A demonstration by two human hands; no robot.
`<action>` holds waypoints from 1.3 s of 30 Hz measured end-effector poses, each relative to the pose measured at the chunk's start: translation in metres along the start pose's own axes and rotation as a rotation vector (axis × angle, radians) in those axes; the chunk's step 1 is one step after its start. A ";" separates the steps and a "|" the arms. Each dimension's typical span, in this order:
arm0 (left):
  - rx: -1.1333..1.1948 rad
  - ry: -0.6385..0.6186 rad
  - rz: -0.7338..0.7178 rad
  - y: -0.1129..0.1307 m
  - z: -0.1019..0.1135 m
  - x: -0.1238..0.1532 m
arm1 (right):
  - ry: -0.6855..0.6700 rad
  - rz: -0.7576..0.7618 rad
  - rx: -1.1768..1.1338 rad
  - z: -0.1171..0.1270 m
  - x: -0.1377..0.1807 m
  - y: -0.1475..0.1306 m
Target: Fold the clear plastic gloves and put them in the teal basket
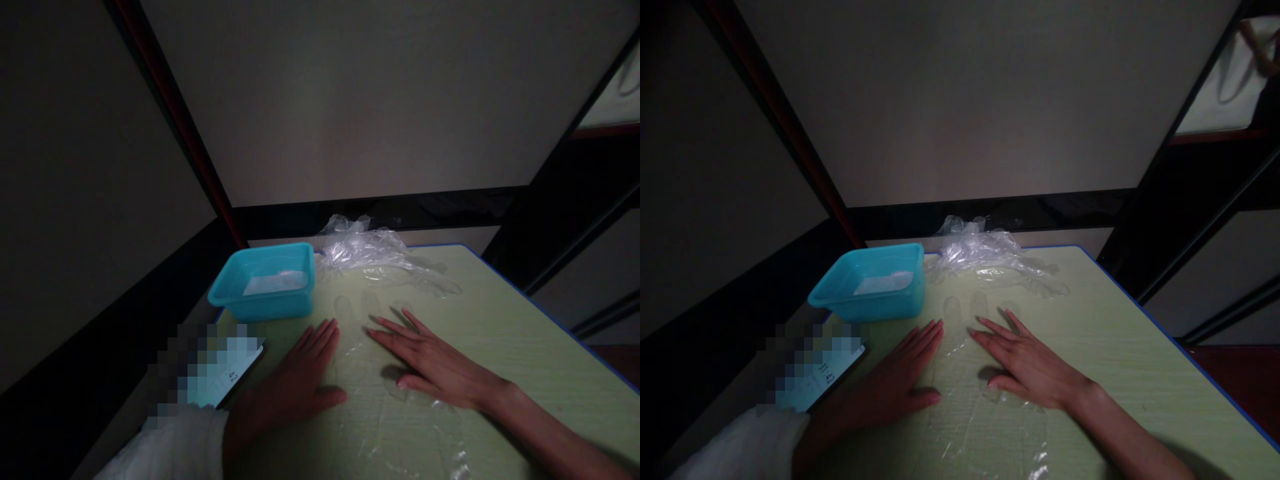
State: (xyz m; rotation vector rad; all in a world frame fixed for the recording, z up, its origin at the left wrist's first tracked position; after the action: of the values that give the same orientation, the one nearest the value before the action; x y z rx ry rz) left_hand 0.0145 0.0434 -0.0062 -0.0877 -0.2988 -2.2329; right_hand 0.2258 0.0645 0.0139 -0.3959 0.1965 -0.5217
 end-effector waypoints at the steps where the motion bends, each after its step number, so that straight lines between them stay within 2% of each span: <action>1: -0.002 0.000 0.001 0.000 0.001 0.000 | 0.004 -0.005 0.004 0.001 0.000 0.001; 8: -0.035 -0.055 0.015 0.002 0.003 -0.001 | -0.001 -0.035 0.034 0.000 0.001 0.005; 27: -0.080 -0.073 -0.033 -0.004 0.015 0.005 | 0.026 -0.033 0.020 -0.002 0.001 0.008; 35: -0.070 0.018 -0.246 0.000 0.021 0.009 | 0.026 -0.035 0.023 -0.005 0.003 0.010; 39: -0.040 0.026 -0.241 0.001 0.024 0.008 | 0.030 -0.039 0.014 -0.005 0.003 0.010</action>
State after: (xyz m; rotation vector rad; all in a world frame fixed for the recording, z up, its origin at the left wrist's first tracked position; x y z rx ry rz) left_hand 0.0091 0.0422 0.0190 -0.0463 -0.2618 -2.4779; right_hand 0.2315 0.0694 0.0051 -0.3791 0.2147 -0.5676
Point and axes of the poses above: each hand's wrist, its own x-axis away from the middle knuckle, its own z-axis out of the back of the hand, y = z × x, the point moved 4 cm from there along -x, towards the middle knuckle, and after that the axes turned 8 degrees about -x, right-handed, at the moved point
